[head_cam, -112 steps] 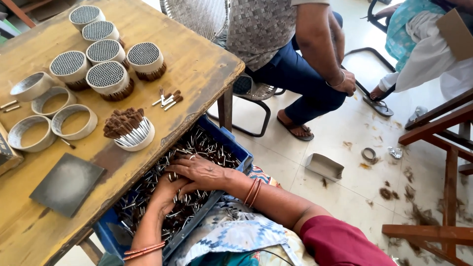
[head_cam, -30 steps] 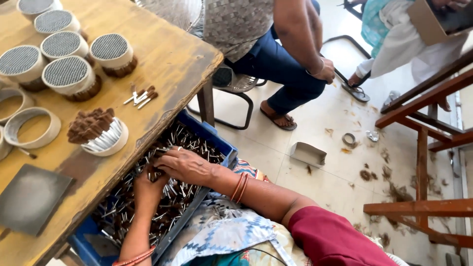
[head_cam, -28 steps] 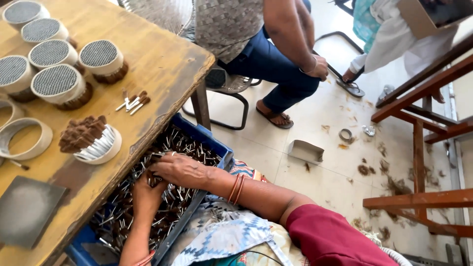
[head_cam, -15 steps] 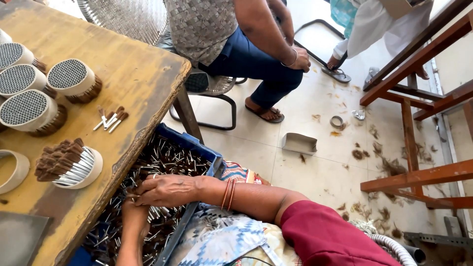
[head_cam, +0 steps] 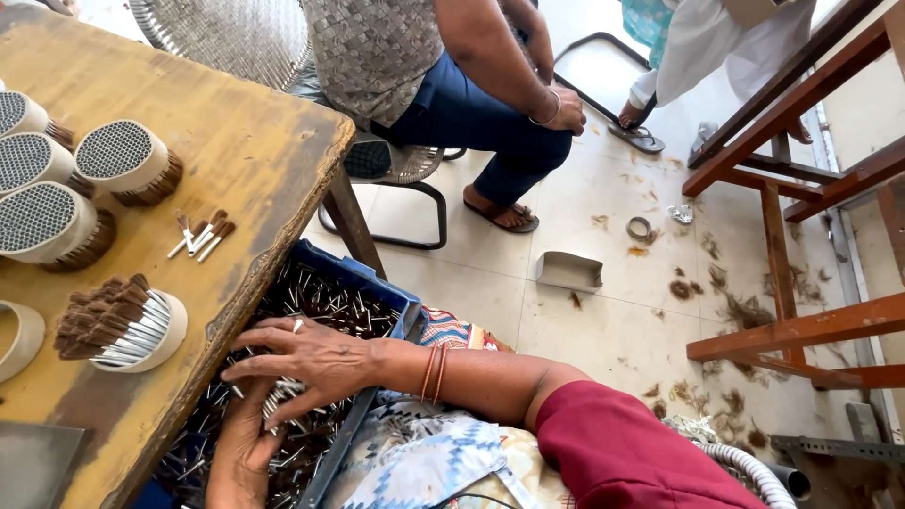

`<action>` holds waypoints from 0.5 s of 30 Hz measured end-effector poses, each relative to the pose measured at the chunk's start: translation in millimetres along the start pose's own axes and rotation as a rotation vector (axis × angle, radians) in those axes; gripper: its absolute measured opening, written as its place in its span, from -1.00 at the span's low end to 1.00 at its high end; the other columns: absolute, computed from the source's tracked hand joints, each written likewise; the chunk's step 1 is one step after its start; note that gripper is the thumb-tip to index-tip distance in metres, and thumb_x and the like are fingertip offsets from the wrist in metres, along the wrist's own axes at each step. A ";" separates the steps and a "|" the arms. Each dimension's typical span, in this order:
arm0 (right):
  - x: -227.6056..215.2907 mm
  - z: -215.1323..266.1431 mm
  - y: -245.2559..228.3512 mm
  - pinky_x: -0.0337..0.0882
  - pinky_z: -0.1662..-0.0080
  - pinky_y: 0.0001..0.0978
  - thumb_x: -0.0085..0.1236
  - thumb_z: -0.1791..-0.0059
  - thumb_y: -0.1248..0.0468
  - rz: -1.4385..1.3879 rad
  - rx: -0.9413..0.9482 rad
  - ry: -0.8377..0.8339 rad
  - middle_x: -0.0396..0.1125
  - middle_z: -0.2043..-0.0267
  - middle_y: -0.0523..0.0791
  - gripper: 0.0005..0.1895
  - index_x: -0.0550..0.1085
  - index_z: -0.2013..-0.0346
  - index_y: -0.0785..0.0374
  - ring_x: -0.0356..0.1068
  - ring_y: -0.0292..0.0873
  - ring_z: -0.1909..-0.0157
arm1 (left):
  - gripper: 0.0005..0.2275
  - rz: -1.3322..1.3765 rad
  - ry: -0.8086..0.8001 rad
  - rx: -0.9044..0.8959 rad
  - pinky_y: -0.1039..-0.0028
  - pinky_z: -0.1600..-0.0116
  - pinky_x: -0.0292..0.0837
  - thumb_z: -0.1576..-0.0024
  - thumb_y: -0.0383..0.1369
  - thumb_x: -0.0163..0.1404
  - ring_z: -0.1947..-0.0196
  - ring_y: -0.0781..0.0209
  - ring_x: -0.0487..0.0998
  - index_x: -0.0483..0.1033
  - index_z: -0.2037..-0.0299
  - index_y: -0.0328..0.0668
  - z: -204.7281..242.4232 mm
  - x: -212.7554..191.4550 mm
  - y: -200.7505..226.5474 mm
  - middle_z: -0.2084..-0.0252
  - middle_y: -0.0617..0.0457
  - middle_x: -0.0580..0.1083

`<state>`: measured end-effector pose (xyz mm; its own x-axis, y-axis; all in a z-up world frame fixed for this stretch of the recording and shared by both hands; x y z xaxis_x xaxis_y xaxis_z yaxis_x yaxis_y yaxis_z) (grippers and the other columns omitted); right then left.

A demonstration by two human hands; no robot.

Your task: The person is inserting bundles of bristles into circular brush bases and sorting metal pins in an industrial workshop.

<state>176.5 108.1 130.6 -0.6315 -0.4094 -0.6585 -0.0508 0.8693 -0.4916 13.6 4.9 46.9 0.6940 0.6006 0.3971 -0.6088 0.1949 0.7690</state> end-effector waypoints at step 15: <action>27.2 8.0 8.6 0.50 0.02 -0.27 0.26 0.06 -0.02 0.090 -0.218 -0.271 0.23 -0.27 -0.12 -0.53 0.46 -0.13 -0.11 0.40 -0.04 -0.10 | -0.76 0.125 0.168 -0.065 0.23 -0.09 0.42 -0.16 -0.25 0.15 -0.01 0.26 0.52 0.51 -0.02 0.05 -40.3 -51.4 -25.6 0.04 0.21 0.54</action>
Point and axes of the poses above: each hand's wrist, its own z-axis away from the middle knuckle, its own x-axis out of the palm, y = z × x, the point moved 2 cm from there along -z, towards the middle knuckle
